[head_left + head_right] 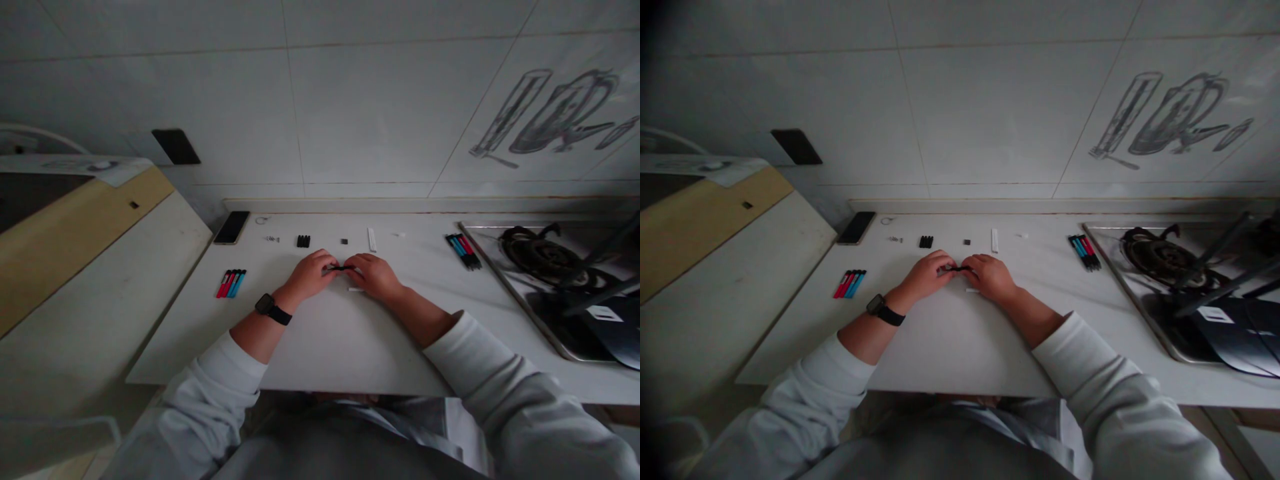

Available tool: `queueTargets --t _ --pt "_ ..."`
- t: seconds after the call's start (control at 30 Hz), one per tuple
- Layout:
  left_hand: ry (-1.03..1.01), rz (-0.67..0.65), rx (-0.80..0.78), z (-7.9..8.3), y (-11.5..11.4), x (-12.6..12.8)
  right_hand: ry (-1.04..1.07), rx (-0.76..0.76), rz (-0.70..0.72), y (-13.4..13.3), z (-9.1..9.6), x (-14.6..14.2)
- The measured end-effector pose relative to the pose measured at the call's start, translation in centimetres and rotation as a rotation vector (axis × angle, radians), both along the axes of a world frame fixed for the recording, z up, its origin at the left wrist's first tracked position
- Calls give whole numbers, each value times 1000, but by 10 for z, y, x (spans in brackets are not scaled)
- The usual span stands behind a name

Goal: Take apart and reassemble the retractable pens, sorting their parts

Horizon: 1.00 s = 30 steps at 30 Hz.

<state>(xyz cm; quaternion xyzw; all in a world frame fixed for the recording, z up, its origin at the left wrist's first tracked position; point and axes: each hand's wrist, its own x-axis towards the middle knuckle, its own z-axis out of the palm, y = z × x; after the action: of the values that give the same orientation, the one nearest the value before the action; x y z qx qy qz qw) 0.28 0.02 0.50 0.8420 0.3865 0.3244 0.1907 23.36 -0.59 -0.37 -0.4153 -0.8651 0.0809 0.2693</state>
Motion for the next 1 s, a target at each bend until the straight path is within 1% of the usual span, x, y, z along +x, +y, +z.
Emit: queueTargets --t 0.1,0.17,0.23,0.33,0.43,0.53,0.67,1.0 --pt "20 51 30 1 1 -1 47 18 -8 3 6 -1" --pt "15 101 38 -1 3 -2 101 55 -67 13 9 1" --pt "6 140 29 -3 5 -3 110 96 -136 28 10 6" --pt "9 168 17 -6 7 -5 21 102 -174 54 6 14" --pt "17 171 16 -5 7 -4 -101 56 -208 69 0 19" --pt "26 179 5 -4 7 -3 -201 9 -234 73 -3 19" --pt "49 188 -7 -5 7 -3 -261 -16 -234 71 -4 16" --pt "48 186 -17 -3 6 -3 -272 -18 -255 68 -2 15"
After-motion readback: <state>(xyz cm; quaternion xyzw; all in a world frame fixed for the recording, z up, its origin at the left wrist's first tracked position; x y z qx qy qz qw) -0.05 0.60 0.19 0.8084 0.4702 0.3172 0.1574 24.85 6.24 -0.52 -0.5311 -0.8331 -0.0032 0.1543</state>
